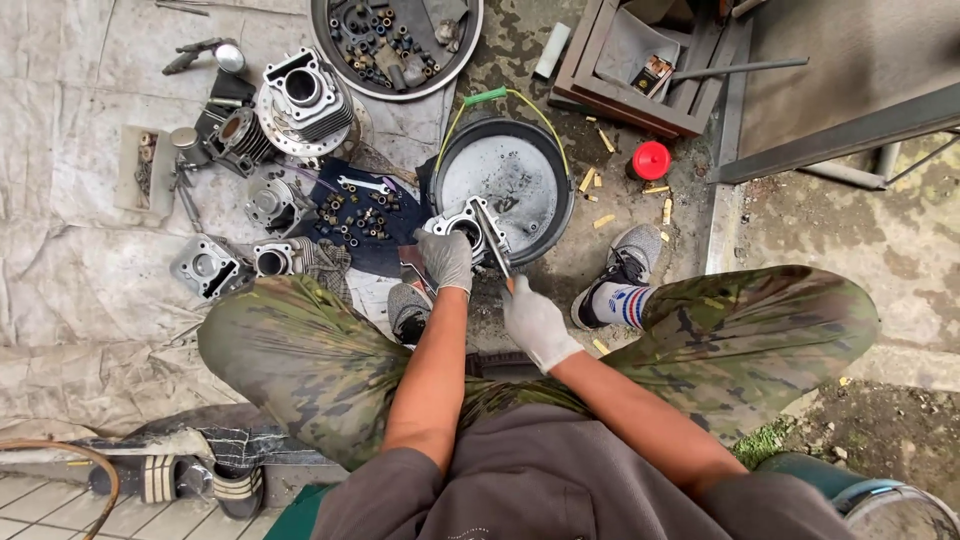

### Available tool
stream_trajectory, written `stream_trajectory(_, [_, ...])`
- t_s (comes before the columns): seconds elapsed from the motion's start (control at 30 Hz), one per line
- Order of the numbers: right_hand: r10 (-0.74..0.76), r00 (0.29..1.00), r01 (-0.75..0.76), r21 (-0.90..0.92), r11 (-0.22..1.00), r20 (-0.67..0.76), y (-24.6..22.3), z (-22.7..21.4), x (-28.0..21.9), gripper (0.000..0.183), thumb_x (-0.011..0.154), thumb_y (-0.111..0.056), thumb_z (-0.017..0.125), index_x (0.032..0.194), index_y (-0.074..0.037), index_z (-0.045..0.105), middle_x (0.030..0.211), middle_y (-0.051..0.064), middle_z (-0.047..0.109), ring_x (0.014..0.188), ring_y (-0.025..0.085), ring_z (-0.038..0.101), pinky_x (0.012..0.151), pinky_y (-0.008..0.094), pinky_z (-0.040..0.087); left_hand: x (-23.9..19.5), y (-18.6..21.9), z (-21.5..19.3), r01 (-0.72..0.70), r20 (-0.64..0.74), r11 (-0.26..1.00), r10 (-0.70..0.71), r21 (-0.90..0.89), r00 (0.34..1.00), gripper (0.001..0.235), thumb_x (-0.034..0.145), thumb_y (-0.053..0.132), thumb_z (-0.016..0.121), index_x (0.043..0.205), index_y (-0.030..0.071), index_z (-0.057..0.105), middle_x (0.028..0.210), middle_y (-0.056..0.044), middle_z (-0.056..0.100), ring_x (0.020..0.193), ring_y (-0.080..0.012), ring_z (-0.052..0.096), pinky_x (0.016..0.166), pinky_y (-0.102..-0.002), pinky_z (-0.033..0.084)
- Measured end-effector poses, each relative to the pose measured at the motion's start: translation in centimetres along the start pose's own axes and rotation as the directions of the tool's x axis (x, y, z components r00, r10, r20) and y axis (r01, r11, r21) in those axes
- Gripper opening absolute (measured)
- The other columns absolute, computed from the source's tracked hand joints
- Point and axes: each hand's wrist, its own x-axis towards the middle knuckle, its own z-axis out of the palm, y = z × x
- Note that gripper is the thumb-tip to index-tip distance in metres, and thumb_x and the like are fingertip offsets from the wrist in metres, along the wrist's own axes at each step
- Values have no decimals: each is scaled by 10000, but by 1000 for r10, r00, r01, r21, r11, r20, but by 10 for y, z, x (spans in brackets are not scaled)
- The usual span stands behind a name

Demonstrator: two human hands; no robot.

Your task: The person scrubs disassembled engine cylinder heads with a wire brush, repeatedly dipping the brush into a bucket of soapy water. They handle multiple cylinder heads one at a time, rotating them to scrub different surfaces before placing them aside.

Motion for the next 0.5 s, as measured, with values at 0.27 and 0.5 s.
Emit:
stream_trajectory(0.27, [-26,989,35,61,998,-147,-14,-22,91,185,1020,-273,482,1100,-108,505,756,190,713,773,429,748,656,532,593,2,-1,1,-44,10,998,44,-52,999,517,825,151,621,1309,-4,526,1159,-243,698,1142,-425,673,976,-477,542])
stream_trajectory(0.5, [81,995,-87,129,988,54,16,-6,-2,273,1027,-325,452,1219,-132,469,792,213,716,810,444,752,695,548,602,1,1,0,9,43,999,-7,-36,999,642,831,166,607,1424,-13,437,1229,-238,672,1188,-419,653,1011,-478,534])
